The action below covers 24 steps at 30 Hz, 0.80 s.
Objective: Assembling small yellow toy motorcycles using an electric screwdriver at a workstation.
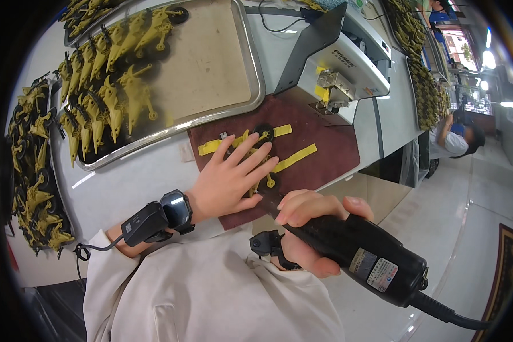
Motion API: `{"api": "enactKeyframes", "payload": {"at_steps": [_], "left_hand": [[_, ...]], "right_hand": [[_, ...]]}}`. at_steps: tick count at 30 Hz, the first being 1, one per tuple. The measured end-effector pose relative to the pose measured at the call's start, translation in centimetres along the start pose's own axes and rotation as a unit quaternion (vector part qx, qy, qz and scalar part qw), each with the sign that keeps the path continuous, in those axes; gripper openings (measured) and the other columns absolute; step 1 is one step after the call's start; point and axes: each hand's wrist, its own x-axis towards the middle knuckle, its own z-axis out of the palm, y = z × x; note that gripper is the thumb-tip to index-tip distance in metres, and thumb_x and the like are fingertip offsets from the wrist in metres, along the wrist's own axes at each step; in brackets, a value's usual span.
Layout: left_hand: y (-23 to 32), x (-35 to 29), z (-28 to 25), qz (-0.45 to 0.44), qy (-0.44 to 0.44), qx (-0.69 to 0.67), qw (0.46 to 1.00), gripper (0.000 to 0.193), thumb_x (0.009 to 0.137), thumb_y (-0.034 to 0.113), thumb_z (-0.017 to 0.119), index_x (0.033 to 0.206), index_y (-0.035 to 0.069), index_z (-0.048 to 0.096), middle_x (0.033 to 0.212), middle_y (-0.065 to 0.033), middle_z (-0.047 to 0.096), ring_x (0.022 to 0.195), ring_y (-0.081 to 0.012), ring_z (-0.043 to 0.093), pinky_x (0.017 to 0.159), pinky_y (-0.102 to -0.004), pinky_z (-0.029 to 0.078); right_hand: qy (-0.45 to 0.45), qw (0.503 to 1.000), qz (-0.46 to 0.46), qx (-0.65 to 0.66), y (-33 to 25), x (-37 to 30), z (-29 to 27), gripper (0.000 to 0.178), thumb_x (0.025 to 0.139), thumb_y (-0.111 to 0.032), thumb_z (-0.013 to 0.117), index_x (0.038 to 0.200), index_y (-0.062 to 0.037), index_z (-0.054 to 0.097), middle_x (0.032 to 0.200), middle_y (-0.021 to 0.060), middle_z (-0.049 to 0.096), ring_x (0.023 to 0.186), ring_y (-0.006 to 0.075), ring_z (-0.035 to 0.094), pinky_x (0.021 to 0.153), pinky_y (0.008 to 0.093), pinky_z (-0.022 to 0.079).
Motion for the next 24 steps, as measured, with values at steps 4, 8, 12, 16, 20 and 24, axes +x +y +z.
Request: {"api": "enactKeyframes", "payload": {"at_steps": [4,8,12,16,20,24], "left_hand": [[0.1,0.2,0.0,0.007,-0.001,0.013,1.0,0.068,0.069,0.038,0.066,0.128,0.014,0.043,0.133,-0.0083,0.039,0.129,-0.0275,0.029,0.103,-0.0492,0.023],[-0.3,0.0,0.1,0.003,0.003,-0.002,1.0,0.068,0.068,0.038,0.066,0.127,0.014,0.043,0.133,-0.0084,0.039,0.129,-0.0277,0.029,0.103,-0.0496,0.023],[-0.5,-0.8,-0.8,-0.008,0.011,0.005,1.0,0.072,0.062,0.034,0.069,0.126,0.012,0.044,0.132,-0.0097,0.04,0.128,-0.0298,0.03,0.099,-0.0504,0.027],[-0.1,0.1,-0.3,0.022,0.077,-0.035,0.996,0.068,0.059,0.024,0.067,0.121,0.007,0.044,0.116,-0.0142,0.046,0.115,-0.033,0.039,0.092,-0.0495,0.033],[1.4,-1.4,-2.9,0.06,0.14,-0.049,0.987,0.071,0.057,0.025,0.068,0.121,0.006,0.043,0.111,-0.0146,0.044,0.109,-0.0346,0.041,0.086,-0.0475,0.033],[1.2,-7.9,-12.7,-0.037,0.301,0.009,0.953,0.061,0.06,0.024,0.068,0.118,0.013,0.051,0.112,-0.0131,0.047,0.106,-0.0332,0.045,0.084,-0.0457,0.032]], "right_hand": [[-0.038,0.998,0.038,0.033,1.2,-0.5,-0.5,0.072,0.081,-0.055,0.053,0.119,-0.0013,0.024,0.073,0.0184,0.055,0.053,0.0272,0.054,0.05,0.038,0.046],[-0.095,0.986,0.1,0.09,1.6,-0.6,-0.2,0.065,0.079,-0.041,0.066,0.117,-0.0041,0.029,0.081,0.0183,0.056,0.062,0.0273,0.056,0.058,0.0387,0.046],[-0.131,0.984,0.064,0.101,2.6,-0.6,0.4,0.061,0.081,-0.038,0.064,0.116,-0.0025,0.03,0.077,0.0171,0.057,0.058,0.0251,0.055,0.053,0.0373,0.046],[0.044,0.996,0.037,0.069,0.7,0.0,-2.0,0.067,0.075,-0.059,0.052,0.109,-0.0019,0.04,0.064,0.0084,0.053,0.049,0.0155,0.049,0.047,0.0304,0.042],[0.206,0.978,0.022,-0.007,-1.1,4.9,-6.8,0.059,0.079,-0.051,0.053,0.106,0.0019,0.044,0.071,0.0052,0.043,0.062,0.0177,0.042,0.069,0.0327,0.036],[0.243,0.969,0.05,-0.02,0.6,6.6,-6.9,0.054,0.084,-0.045,0.05,0.107,0.0028,0.043,0.073,0.0061,0.044,0.066,0.0181,0.042,0.071,0.0339,0.037]]}}
